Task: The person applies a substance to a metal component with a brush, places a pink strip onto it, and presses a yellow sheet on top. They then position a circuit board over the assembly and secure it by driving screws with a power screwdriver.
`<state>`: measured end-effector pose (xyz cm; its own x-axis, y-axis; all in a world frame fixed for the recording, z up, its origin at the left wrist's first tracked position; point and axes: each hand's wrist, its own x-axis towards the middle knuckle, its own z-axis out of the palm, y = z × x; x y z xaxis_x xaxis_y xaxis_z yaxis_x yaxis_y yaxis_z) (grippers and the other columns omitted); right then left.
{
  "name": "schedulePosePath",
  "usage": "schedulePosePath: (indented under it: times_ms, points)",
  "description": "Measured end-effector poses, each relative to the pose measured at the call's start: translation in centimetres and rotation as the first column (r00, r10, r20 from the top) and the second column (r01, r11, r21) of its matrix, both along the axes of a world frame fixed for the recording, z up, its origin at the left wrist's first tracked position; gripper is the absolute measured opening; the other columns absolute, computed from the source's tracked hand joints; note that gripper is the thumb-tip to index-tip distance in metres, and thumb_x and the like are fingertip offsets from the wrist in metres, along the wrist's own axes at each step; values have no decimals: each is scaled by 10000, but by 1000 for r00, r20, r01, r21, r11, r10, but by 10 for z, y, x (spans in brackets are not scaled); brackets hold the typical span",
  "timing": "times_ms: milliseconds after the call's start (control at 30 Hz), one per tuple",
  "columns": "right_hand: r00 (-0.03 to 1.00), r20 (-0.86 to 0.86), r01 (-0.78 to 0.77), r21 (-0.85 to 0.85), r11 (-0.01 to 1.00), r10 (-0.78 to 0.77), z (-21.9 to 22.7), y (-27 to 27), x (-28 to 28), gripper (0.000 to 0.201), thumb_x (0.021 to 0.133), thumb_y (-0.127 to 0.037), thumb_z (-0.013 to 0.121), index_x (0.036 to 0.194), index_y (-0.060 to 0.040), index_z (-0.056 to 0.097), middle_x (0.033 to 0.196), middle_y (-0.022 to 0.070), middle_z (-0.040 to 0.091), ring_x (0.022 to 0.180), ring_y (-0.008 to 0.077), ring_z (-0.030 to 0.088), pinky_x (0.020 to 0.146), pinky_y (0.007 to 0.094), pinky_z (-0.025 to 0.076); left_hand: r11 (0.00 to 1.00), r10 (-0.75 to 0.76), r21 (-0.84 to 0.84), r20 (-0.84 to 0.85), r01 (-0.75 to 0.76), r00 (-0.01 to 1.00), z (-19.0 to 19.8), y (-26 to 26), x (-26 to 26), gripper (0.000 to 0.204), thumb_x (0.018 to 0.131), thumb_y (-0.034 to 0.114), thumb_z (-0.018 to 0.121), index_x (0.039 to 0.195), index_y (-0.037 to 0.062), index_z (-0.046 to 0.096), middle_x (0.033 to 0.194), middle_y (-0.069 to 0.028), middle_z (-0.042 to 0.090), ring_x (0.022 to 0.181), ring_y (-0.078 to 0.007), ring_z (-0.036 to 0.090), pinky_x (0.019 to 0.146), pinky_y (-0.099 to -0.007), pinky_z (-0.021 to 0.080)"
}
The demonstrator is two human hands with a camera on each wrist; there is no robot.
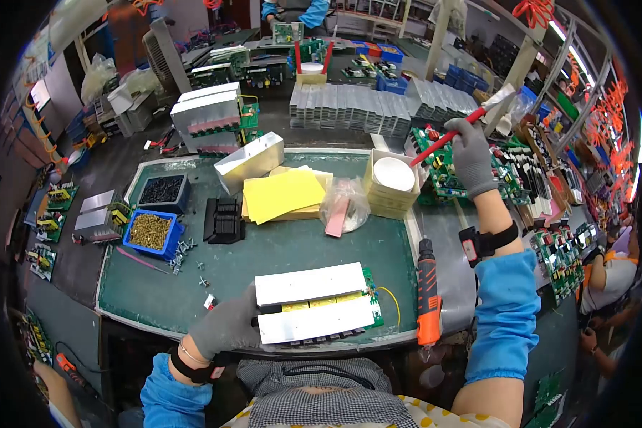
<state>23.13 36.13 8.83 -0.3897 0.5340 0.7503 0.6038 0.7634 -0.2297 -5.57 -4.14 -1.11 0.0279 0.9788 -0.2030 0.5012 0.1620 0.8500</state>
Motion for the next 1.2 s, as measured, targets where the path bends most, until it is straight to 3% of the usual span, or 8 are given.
schedulePosePath:
  times_ms: [167, 233, 333, 467, 600, 700, 867, 1200]
  points:
    - [961, 277, 27, -143, 989, 14, -21, -6, -17, 256, 878, -11, 583, 1117, -73, 648, 1184, 210, 599, 1018, 404, 631, 871, 453, 526, 999, 16, 40, -71, -14, 997, -9, -3, -5, 949, 726, 231, 879, 1460, -5, 327, 1271, -240, 631, 1197, -321, 631, 986, -377, 503]
    - [851, 524, 175, -217, 960, -36, -17, -32, -25, 281, 892, -98, 608, 1171, -87, 640, 1191, 211, 625, 1039, 386, 636, 847, 453, 532, 999, 31, -6, -56, -31, 998, -2, -4, -4, 949, 726, 238, 874, 1462, -5, 326, 1268, -250, 628, 1203, -347, 623, 989, -381, 497]
    - [746, 661, 220, -351, 910, 74, 2, -77, -45, 311, 891, -221, 644, 1174, -91, 645, 1119, 193, 666, 1016, 361, 652, 838, 439, 527, 999, 32, -14, -62, -33, 998, 1, -2, -4, 951, 726, 231, 870, 1466, -4, 320, 1274, -255, 623, 1213, -358, 615, 1000, -382, 487]
    - [547, 578, -263, -568, 780, 605, -23, -107, -76, 368, 871, -329, 680, 1112, -53, 652, 990, 194, 692, 968, 355, 665, 849, 427, 521, 999, 29, -12, -27, -29, 999, -5, -2, -6, 981, 706, 230, 882, 1470, -1, 311, 1286, -254, 616, 1221, -356, 609, 1010, -386, 483]
    - [452, 704, -195, -521, 831, 547, -65, -108, -123, 282, 871, -286, 665, 996, -36, 701, 958, 195, 694, 963, 360, 663, 854, 422, 517, 997, 15, 73, -10, -15, 1000, -7, -8, -6, 943, 751, 226, 879, 1492, 31, 329, 1315, -188, 623, 1208, -266, 624, 1000, -373, 496]
    - [398, 780, -163, -457, 874, 483, -75, -109, -150, 221, 866, -249, 655, 906, -45, 731, 918, 189, 695, 945, 356, 664, 845, 410, 517, 993, 63, -92, -107, -73, 992, -8, -16, -11, 976, 740, 229, 884, 1503, 32, 307, 1307, -203, 627, 1216, -293, 625, 991, -372, 498]
    - [281, 866, -163, -382, 910, 414, -92, -97, -155, 201, 856, -252, 675, 894, -69, 750, 830, 172, 694, 862, 328, 672, 798, 394, 516, 985, 126, -107, -79, -134, 989, -11, -18, -16, 1046, 702, 251, 903, 1511, 28, 277, 1291, -224, 630, 1206, -335, 627, 973, -374, 501]
    - [441, 698, -107, -583, 805, 564, -108, -76, -135, 270, 827, -309, 728, 974, -85, 761, 849, 158, 707, 791, 327, 672, 745, 402, 516, 996, 72, -31, -158, -78, 985, -12, -5, -15, 1229, 627, 235, 914, 1544, 2, 130, 1196, -283, 654, 1145, -417, 638, 946, -429, 513]
